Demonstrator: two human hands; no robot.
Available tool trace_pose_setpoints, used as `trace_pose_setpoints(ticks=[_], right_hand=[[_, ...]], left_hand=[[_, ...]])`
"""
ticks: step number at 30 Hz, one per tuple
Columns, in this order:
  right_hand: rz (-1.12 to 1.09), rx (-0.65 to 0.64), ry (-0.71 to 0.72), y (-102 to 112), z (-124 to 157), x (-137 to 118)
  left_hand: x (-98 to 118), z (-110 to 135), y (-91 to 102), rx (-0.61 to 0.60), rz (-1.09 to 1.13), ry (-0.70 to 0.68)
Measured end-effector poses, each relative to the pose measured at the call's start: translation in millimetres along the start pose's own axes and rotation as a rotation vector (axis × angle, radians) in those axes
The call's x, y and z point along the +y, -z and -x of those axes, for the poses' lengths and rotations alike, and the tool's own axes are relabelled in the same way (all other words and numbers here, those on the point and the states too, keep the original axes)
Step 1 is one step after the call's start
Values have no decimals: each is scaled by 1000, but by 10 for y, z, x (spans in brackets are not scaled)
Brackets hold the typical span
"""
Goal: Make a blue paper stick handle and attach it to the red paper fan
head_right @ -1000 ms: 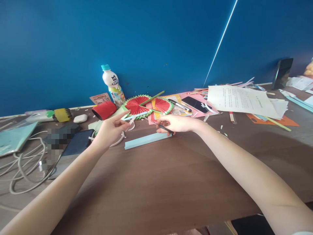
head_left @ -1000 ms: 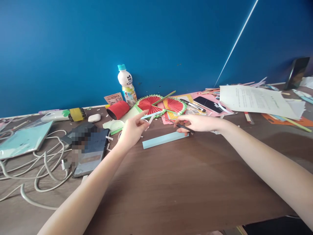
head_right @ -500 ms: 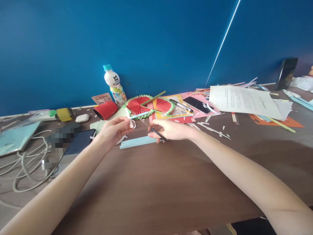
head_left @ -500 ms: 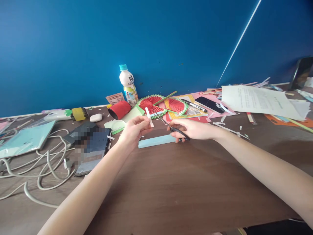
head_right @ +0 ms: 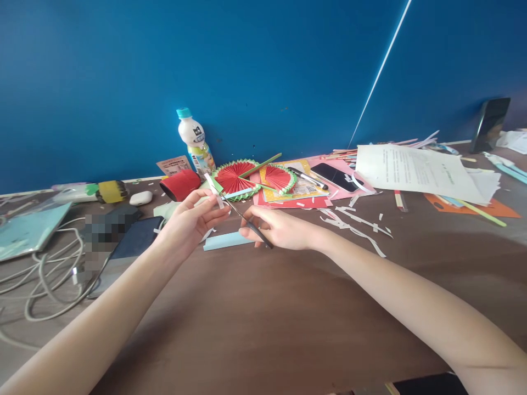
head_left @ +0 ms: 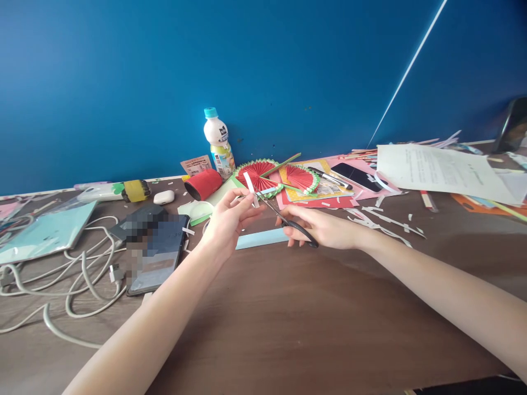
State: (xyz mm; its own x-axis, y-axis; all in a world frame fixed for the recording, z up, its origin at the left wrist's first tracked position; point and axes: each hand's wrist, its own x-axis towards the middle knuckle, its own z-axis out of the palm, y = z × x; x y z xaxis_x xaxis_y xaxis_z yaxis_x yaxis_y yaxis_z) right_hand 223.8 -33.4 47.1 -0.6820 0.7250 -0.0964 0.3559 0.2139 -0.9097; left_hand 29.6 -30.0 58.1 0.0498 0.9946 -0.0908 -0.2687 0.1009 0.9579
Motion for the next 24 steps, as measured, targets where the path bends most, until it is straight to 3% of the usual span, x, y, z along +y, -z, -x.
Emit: trace_pose_setpoints(ticks=[8,15,24], right_hand=[[-44,50,4,-33,-2,-22],[-16,102,39,-166,-31,41],[-61,134,72,-259,-31,64]], left_hand=[[-30,-12,3,72,-23,-58],[-73,-4,-44,61,116,-163],[-141,49,-82,39,57,-267]])
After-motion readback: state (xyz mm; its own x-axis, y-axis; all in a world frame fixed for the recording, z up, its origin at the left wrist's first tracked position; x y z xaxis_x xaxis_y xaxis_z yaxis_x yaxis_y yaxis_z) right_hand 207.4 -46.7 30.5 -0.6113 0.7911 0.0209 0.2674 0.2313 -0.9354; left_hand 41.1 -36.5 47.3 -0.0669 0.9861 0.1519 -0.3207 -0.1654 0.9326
